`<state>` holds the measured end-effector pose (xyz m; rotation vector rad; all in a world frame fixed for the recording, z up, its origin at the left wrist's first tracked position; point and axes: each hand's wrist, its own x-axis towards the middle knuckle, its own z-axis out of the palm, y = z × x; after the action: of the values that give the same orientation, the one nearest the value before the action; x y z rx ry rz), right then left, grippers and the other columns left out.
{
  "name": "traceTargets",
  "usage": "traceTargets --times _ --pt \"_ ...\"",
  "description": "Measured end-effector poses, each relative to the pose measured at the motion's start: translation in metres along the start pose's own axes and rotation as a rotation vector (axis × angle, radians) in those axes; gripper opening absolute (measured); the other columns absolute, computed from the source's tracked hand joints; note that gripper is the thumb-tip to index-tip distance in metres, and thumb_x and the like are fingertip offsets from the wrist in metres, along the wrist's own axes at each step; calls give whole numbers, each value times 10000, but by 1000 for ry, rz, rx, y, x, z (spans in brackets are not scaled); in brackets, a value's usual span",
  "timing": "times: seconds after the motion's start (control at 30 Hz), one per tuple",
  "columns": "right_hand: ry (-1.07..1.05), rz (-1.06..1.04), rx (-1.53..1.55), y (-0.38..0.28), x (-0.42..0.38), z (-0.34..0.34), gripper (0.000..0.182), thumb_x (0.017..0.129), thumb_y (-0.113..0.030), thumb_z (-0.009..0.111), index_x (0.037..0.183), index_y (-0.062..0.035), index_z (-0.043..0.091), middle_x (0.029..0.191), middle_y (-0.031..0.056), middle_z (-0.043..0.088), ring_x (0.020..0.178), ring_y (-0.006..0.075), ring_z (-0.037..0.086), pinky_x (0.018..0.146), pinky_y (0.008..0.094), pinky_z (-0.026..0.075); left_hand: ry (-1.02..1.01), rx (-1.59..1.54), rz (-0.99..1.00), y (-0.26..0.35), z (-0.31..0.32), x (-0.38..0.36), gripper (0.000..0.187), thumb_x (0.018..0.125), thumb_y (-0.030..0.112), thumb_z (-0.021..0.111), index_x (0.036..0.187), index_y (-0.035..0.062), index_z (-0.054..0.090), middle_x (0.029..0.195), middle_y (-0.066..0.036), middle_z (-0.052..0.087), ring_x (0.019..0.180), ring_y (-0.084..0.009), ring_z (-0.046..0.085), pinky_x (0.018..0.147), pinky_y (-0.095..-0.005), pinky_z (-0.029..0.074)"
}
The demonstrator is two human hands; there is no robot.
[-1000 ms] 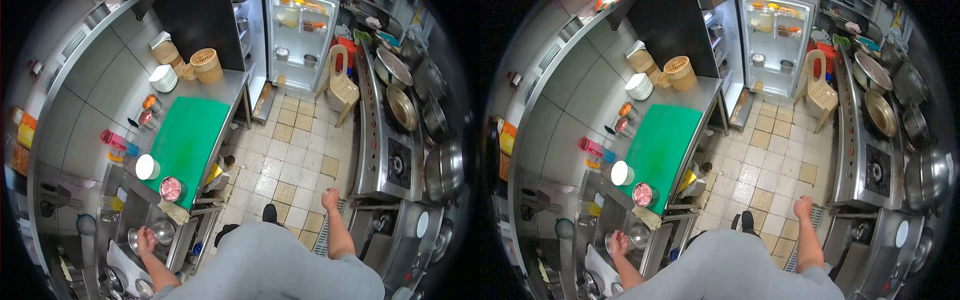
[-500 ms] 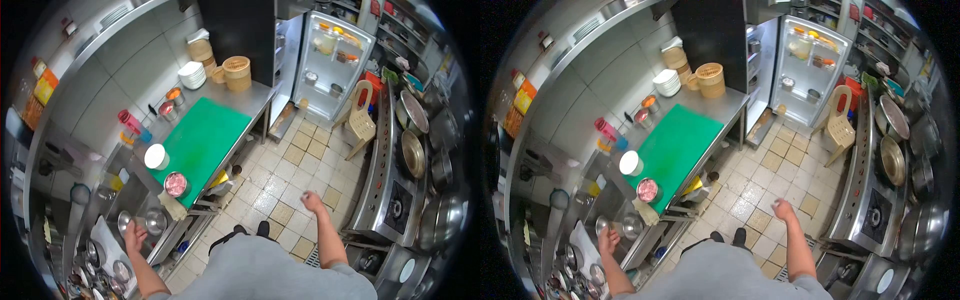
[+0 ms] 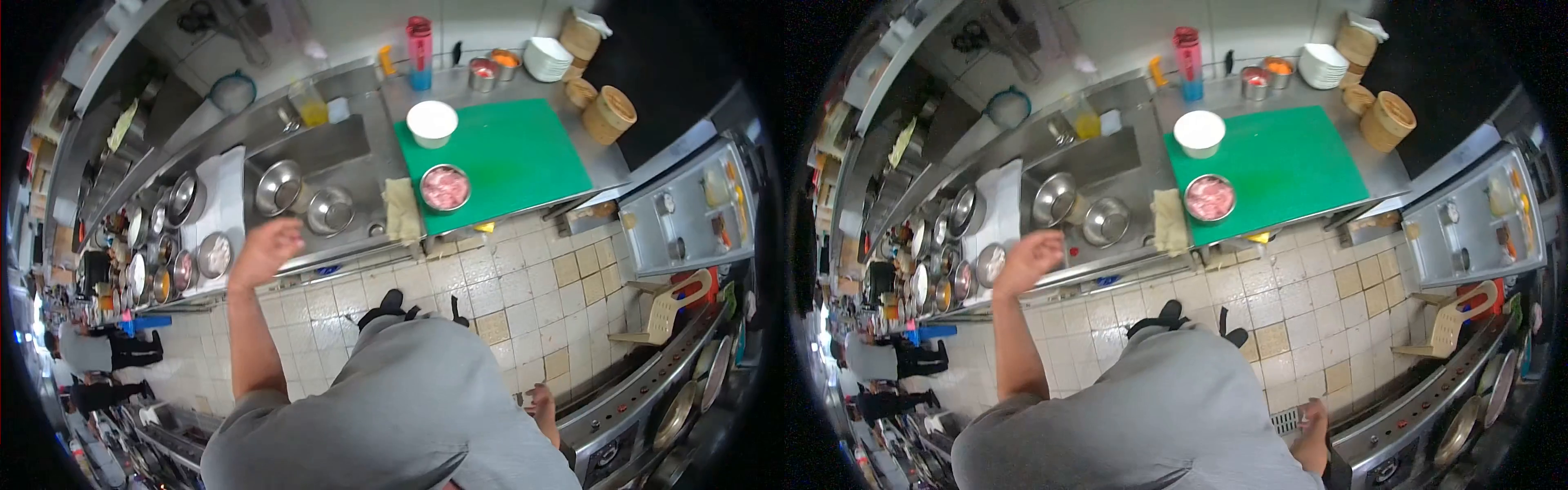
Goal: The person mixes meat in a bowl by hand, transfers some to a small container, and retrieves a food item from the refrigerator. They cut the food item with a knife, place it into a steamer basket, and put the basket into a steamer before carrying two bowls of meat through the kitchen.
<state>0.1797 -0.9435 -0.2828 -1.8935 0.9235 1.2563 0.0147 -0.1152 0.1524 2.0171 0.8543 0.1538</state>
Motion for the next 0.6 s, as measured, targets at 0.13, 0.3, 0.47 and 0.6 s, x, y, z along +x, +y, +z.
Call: traceTargets --times 0.13,0.3,0.47,0.6 --pt "-197 -200 -15 49 -13 72 343 877 -329 652 1102 -74 606 868 174 650 650 303 578 668 460 560 368 304 674 103 -86 -18 375 718 8 805 1083 -4 725 1031 -100 711 932 -225 656 863 -330 506" --pt "-8 -299 -833 7 -48 159 291 904 -276 611 876 -17 741 955 259 718 817 331 735 719 458 579 110 -19 1836 185 -148 6 410 938 353 576 1079 -31 599 1174 -247 603 932 -347 622 756 -451 499" --pt "454 -604 1 -51 -195 226 389 841 -314 717 1141 -67 706 1075 203 730 998 374 697 882 420 552 -235 381 2203 289 -104 -22 874 982 615 492 1570 99 101 1174 -19 463 1032 -143 471 869 -295 542" --pt "530 -637 73 29 -245 266 348 872 -342 678 1056 -47 700 1042 216 719 937 383 692 818 446 551 -232 134 2379 308 -54 -39 805 983 585 497 1516 96 144 1142 -25 474 1003 -151 480 850 -303 540"
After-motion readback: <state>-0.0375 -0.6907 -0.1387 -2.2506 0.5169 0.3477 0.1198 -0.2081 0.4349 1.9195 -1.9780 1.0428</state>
